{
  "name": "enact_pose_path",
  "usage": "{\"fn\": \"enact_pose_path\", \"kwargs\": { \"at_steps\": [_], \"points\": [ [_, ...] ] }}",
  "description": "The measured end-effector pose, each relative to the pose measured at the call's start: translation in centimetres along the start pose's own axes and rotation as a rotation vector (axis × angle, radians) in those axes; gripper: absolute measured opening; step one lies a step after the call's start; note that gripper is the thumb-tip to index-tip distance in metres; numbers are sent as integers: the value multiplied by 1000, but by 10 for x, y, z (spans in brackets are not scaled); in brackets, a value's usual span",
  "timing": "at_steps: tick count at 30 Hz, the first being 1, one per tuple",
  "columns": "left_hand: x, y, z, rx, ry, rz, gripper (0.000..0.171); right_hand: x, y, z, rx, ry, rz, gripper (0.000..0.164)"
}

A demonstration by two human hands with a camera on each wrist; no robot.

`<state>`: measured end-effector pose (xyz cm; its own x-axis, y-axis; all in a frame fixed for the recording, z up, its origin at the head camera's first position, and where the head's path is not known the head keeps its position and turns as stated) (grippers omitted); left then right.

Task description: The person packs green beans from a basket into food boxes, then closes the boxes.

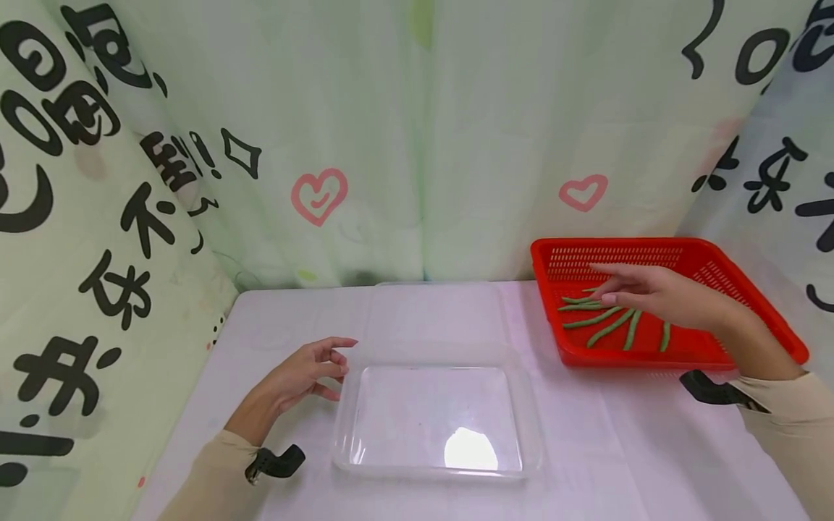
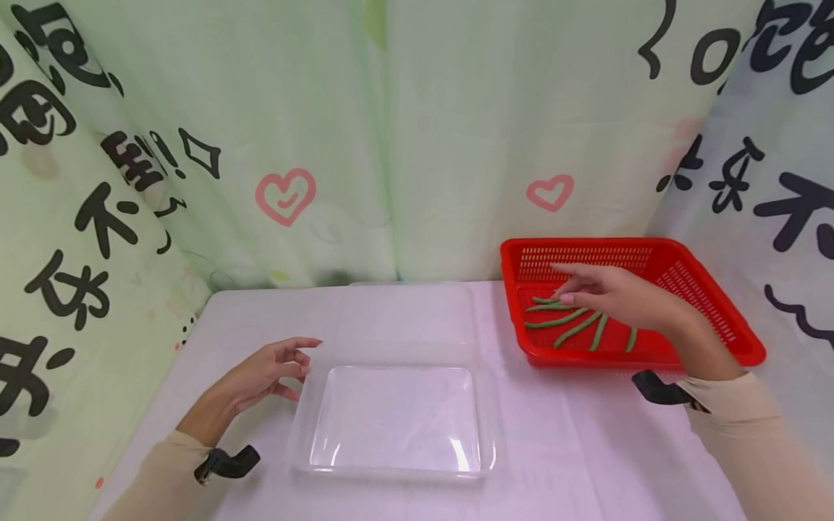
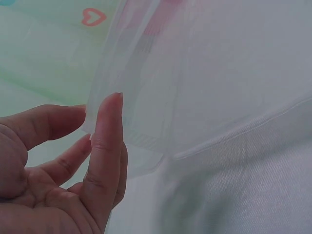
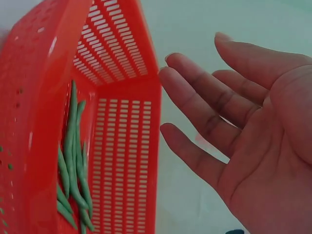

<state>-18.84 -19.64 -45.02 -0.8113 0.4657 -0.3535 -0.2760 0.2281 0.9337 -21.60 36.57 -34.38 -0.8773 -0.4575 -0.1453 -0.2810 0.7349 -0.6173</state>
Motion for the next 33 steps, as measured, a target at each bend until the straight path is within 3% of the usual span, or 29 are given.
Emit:
{"fn": "enact_pose_path", "kwargs": {
  "at_steps": [9, 17, 24, 33],
  "points": [
    [1, 1, -1, 0, 6, -9, 61, 12, 17, -13, -12, -132, -14, 57],
    [1, 0, 1, -2, 4, -14, 61, 26, 31, -23, -121, -229, 5, 66],
    [2, -2, 1, -9, 2, -9, 60, 33, 44, -28, -194, -239, 93, 78],
    [2, 0, 0, -2, 15, -15, 60, 45, 64, -29, -185, -290, 88, 68]
  ]
}}
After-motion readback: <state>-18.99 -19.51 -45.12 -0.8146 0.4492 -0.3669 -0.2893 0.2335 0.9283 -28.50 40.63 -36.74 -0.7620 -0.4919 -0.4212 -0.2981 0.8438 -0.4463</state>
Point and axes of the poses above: each hand's wrist, its own x-axis towards the middle knuckle, its own z-axis out of the palm, y = z × x, the point moved 2 cm from there along x, towards the middle knuckle, and after that the axes turned 4 degrees about -y, right-handed, at the moved point
